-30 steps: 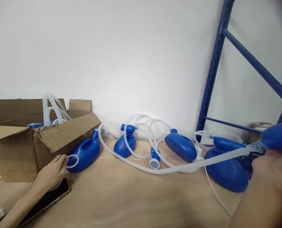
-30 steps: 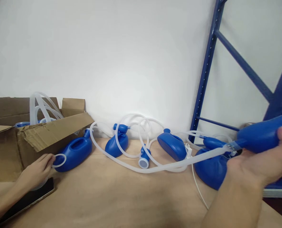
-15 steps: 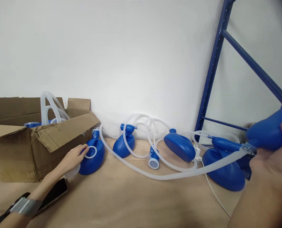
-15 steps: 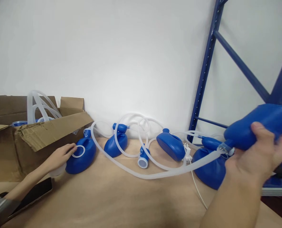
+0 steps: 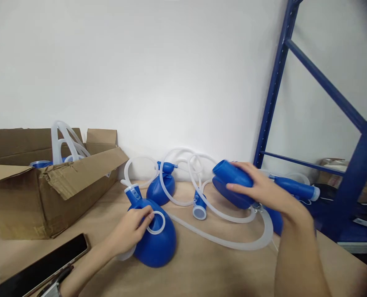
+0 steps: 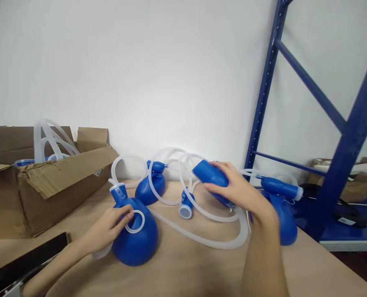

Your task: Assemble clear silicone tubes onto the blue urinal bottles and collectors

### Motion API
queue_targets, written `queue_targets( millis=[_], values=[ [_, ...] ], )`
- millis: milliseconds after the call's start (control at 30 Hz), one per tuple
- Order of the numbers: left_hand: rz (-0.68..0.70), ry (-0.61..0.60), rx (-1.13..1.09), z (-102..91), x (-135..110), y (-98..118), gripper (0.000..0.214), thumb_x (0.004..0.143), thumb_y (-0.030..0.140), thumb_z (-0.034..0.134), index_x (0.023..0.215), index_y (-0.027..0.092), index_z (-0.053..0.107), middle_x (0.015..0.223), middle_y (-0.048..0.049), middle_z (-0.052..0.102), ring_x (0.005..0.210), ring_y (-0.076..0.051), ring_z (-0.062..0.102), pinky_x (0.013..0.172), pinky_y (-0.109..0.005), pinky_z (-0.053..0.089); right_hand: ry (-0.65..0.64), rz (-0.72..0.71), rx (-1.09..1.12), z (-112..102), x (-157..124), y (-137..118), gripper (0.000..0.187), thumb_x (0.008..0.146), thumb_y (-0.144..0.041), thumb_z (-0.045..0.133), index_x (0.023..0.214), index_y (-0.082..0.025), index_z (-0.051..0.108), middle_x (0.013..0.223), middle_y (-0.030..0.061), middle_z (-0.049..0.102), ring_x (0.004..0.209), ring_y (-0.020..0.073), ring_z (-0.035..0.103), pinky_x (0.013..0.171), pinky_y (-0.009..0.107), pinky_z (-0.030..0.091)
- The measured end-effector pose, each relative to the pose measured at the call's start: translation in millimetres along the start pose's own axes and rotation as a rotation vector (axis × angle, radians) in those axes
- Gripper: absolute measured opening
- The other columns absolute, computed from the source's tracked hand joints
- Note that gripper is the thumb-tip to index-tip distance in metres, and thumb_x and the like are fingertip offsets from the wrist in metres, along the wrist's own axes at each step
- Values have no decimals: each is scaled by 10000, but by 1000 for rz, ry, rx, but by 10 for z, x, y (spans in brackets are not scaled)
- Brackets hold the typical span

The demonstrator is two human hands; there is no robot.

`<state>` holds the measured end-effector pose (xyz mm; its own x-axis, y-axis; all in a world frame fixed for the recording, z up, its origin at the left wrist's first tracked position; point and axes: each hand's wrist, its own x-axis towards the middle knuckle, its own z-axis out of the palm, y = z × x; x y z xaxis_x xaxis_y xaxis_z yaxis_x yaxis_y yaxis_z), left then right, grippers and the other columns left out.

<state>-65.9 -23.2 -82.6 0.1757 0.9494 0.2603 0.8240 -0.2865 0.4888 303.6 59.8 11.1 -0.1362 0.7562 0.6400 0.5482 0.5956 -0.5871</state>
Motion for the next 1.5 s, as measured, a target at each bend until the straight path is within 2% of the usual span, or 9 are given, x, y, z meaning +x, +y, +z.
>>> queue_targets(
  millis=[133, 333, 433, 533, 633, 867, 1133, 1367, 1500],
  values=[
    [63, -107, -71, 143, -51, 332, 458, 1006, 555, 263, 804, 237, 524, 806, -35, 671, 759, -194, 596, 739, -313, 424, -489, -109, -161, 317, 37, -213, 628, 756, -543, 772, 1321, -306, 635, 1376, 85, 566, 1168, 329, 631, 993, 470, 535],
    [238, -222, -41, 121, 54, 797, 414, 1011, 486, 341, 860, 238, 636, 835, -43, 708, 777, -193, 617, 732, -309, 420, -581, -242, -132, 542, 43, -450, 619, 731, -341, 771, 1318, -259, 592, 1391, 89, 529, 1213, 303, 592, 1015, 427, 513],
    [216, -72, -119, -146, 240, 875, 386, 989, 491, 389, 862, 221, 633, 807, -29, 725, 684, -163, 612, 656, -281, 429, -528, -254, -119, 506, 28, -484, 621, 729, -311, 754, 1321, -266, 572, 1425, 83, 498, 1194, 288, 601, 989, 410, 524],
    [119, 229, -196, -455, 409, 861, 411, 947, 571, 451, 874, 211, 635, 779, -23, 742, 592, -147, 586, 557, -257, 400, -491, -248, -136, 461, 18, -490, 633, 729, -312, 757, 1332, -277, 567, 1439, 76, 483, 1162, 277, 613, 976, 406, 528],
    [89, 420, -150, -588, 482, 854, 409, 915, 588, 517, 909, 204, 659, 787, -35, 759, 605, -158, 621, 554, -247, 398, -506, -231, -156, 459, 16, -496, 654, 737, -347, 763, 1356, -283, 563, 1460, 79, 467, 1169, 288, 607, 977, 416, 528],
    [298, 232, 41, -532, 437, 915, 399, 965, 563, 496, 924, 224, 702, 566, 46, 581, 497, -105, 497, 523, -230, 312, -494, -275, -90, 497, 34, -459, 687, 774, -353, 757, 1416, -339, 515, 1459, 58, 464, 1250, 292, 564, 1021, 418, 512],
    [479, 115, 68, -638, 454, 744, 296, 966, 454, 581, 1002, 220, 758, 1123, -50, 690, 987, -174, 631, 834, -254, 475, -571, -286, -55, 600, 35, -538, 742, 814, -406, 741, 1488, -414, 428, 1512, 40, 382, 1243, 289, 568, 950, 389, 556],
    [341, -60, 140, -713, 436, 657, 372, 943, 526, 574, 841, 205, 732, 1344, -43, 619, 960, -180, 645, 792, -264, 464, -721, -244, -134, 756, 32, -577, 784, 813, -416, 723, 1523, -398, 391, 1551, 55, 347, 1277, 320, 546, 1013, 451, 517],
    [277, -173, 181, -795, 455, 572, 376, 928, 513, 561, 775, 191, 681, 1027, -26, 704, 794, -153, 599, 697, -254, 407, -826, -230, -171, 917, 15, -628, 832, 791, -400, 731, 1542, -334, 377, 1580, 74, 308, 1331, 331, 498, 1087, 472, 462]
  ],
)
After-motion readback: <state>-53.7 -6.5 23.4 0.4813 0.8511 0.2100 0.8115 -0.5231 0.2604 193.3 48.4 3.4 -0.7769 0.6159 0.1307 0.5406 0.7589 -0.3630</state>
